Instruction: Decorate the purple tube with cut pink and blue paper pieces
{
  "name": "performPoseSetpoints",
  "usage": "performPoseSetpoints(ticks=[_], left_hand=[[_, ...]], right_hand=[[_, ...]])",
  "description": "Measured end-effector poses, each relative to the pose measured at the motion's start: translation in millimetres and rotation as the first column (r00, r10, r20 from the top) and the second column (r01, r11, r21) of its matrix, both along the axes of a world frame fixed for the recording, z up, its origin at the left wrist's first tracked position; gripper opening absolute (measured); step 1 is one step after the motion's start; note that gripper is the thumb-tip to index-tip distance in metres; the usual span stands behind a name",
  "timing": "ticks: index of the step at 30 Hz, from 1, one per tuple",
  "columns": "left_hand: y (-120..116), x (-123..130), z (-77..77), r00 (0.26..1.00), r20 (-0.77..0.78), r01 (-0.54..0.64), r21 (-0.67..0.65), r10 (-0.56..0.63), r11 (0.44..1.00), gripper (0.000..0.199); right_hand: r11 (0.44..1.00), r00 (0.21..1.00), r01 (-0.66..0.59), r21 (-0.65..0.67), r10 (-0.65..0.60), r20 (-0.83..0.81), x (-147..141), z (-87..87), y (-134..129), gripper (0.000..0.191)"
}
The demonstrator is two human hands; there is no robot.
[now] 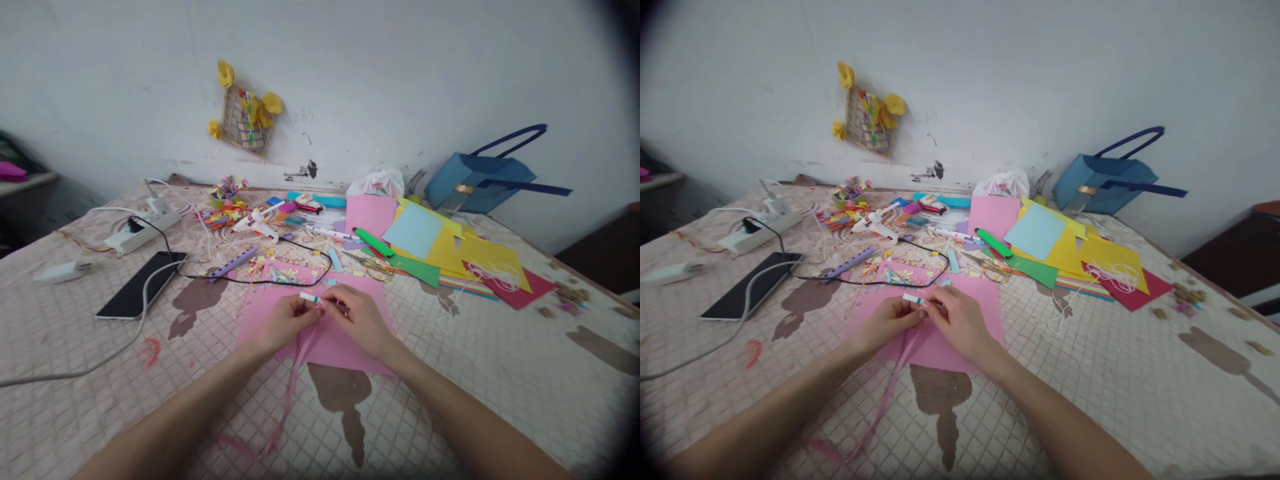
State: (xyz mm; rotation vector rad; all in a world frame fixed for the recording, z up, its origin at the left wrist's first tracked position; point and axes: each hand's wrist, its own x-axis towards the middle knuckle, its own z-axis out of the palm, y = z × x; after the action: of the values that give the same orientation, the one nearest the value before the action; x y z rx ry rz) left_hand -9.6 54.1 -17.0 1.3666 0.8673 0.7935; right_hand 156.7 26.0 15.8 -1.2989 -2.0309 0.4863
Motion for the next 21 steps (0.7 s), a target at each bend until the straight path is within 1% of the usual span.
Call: performPoseSetpoints(ticks=[4, 8, 12, 15, 18, 21], left_hand=[[-2, 1, 7.0, 0.999, 0.017, -0.029, 0.010, 0.029, 1.000, 0.026], [-5, 2, 15.2, 0.994, 0.079, -0.075, 0.034, 0.072, 0.997, 0.025], [-5, 2, 16.4, 0.992, 0.079, -0.105, 0.033, 0.102, 0.994, 0.027], [-5, 2, 15.6, 0.991, 0.069, -0.121, 0.044, 0.118, 0.992, 0.028], [-5, 2, 16.1, 0.987, 0.078, -0.146, 0.048, 0.142, 0.988, 0.025], [-5, 1, 17.6, 0.982, 0.072, -0.177, 0.064, 0.172, 0.982, 0.022]], right_hand=[[1.000, 1.000, -0.008, -0.004, 0.008, -0.018, 1, 0.5, 1, 0.015], [0.997, 0.996, -0.024, -0.075, 0.017, -0.090, 1, 1.5, 3, 0.019], [0.984, 0.987, -0.058, -0.166, 0.032, -0.158, 1, 2.1, 3, 0.022], [0.977, 0.980, -0.067, -0.201, 0.027, -0.195, 1, 1.4, 2, 0.017], [0.985, 0.973, -0.055, -0.162, 0.017, -0.228, -1, -0.1, 1, 0.015], [0.998, 0.981, -0.054, -0.035, 0.047, -0.190, -2, -2.3, 1, 0.020]])
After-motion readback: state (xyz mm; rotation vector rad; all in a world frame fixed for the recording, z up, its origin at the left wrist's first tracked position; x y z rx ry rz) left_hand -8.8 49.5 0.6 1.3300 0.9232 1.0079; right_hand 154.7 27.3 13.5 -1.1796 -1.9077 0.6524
